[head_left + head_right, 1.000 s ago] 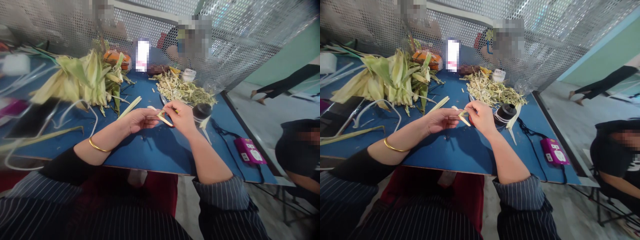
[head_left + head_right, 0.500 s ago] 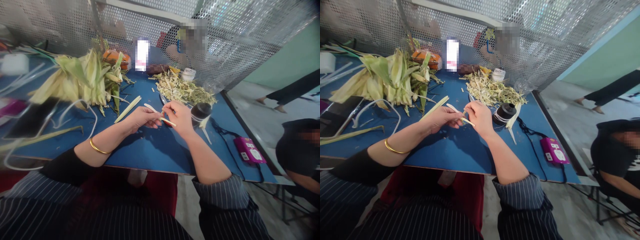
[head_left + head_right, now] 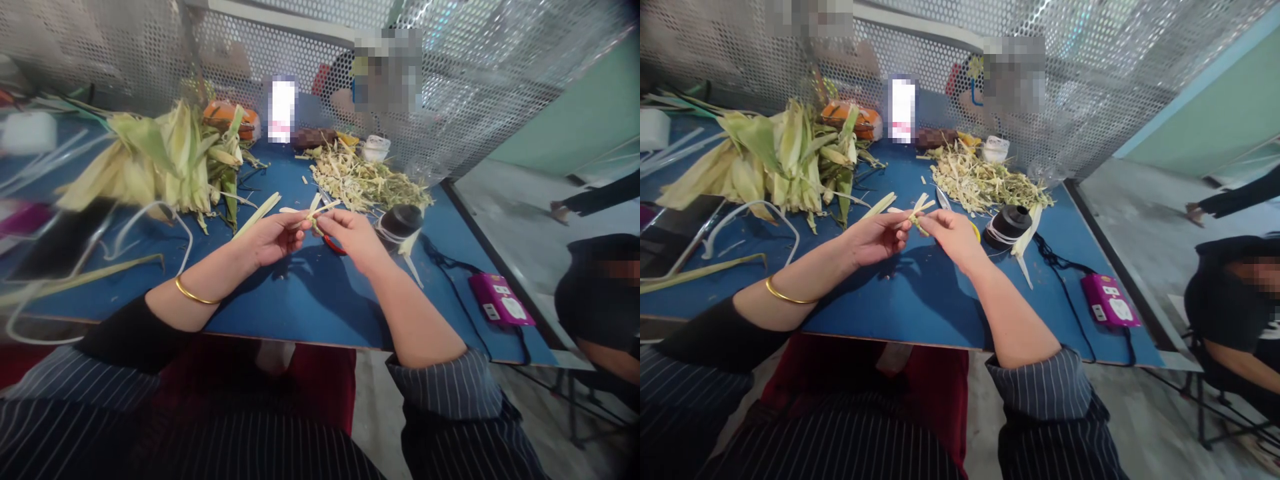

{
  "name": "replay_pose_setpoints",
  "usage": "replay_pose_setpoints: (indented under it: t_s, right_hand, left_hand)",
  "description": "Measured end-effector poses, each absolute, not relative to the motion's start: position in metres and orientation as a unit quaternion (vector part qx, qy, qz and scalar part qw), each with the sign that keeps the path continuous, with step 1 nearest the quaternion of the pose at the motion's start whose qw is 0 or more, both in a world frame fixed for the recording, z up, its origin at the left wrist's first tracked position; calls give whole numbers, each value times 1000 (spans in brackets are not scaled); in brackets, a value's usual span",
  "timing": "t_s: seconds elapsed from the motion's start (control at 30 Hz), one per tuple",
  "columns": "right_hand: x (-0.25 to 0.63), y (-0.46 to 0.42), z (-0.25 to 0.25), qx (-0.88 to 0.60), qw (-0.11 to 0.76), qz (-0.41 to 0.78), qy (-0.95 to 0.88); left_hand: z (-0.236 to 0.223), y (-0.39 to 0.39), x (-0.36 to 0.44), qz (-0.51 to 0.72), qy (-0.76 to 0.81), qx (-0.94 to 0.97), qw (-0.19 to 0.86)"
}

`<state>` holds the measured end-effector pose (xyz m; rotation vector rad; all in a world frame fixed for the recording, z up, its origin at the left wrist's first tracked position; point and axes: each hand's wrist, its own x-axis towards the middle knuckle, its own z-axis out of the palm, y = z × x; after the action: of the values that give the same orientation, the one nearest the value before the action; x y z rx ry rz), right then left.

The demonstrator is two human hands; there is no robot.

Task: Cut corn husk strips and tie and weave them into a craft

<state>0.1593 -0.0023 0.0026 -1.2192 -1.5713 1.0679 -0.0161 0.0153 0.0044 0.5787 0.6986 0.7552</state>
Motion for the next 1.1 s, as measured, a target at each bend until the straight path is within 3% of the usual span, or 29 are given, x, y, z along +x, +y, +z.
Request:
replay_pose_setpoints:
  t_s: [0.3,0.37,0.5,0.57,0.77,0.9,1.1]
  right_hand:
    - [144,-8,1,-456,444,487,-598]
    - [145,-9,-2,-467,432,441,-634]
    - [146,-10,-8,-492,396,175,-755]
    - [147,-10,-10,-495,377,105,-776]
    - [149,-7,-2,-503,430,265,-702]
    - [151,-11,7,-516,475,188,-688]
    - [151,-15,2,-509,453,68,-729]
  left_hand:
    - [2,16,-15,351,355,321,805]
    - [-1,17,-14,365,356,331,794]
    - [-5,15,-10,412,382,340,754]
    - [-4,13,-9,428,396,356,731]
    - [4,13,-12,428,409,395,703]
    - [5,13,-14,427,405,435,682]
    - [2,12,-12,438,431,517,596]
